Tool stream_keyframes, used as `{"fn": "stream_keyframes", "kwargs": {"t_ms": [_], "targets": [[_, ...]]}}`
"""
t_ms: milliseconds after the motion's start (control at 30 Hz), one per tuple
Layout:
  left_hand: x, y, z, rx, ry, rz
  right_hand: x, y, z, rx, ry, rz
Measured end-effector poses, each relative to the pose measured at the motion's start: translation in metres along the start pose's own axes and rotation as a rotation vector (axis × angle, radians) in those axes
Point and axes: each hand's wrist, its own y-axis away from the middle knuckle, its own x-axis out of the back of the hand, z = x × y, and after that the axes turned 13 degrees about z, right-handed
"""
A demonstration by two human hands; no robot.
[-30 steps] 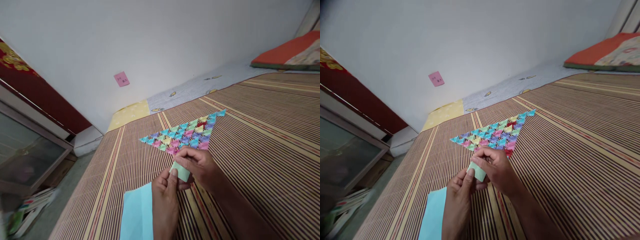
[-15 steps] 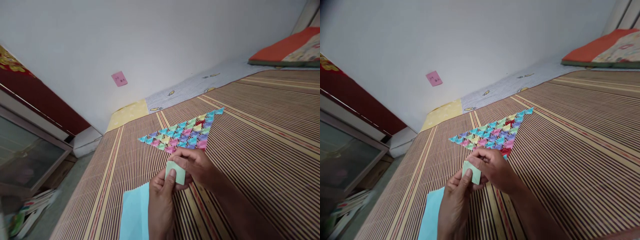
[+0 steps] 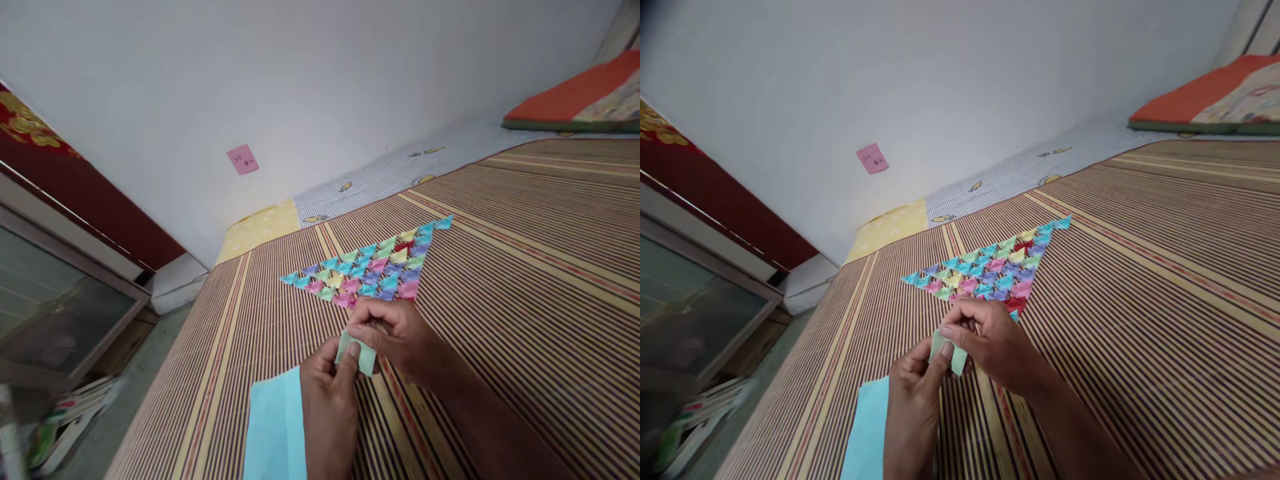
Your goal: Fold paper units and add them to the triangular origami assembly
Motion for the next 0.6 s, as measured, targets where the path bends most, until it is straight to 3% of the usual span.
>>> {"fn": "stream_keyframes", "kwargs": {"t_ms": [233,433,600], "targets": [[-0.002,0.001,0.003,0.016,-0.004,0.006,-0.008,0.000,-0.003,0.111,0.139,0.066],[0.008,0.003,0.009,-0.042,0.087,0.036,-0.006,-0.004,0.014,-0.167,-0.117,0.138],[0.016,0.002,0.012,-0.035,0.019,-0.089,-0.009,-0.006,0.012,-0.195,-0.133,0.126]]}}
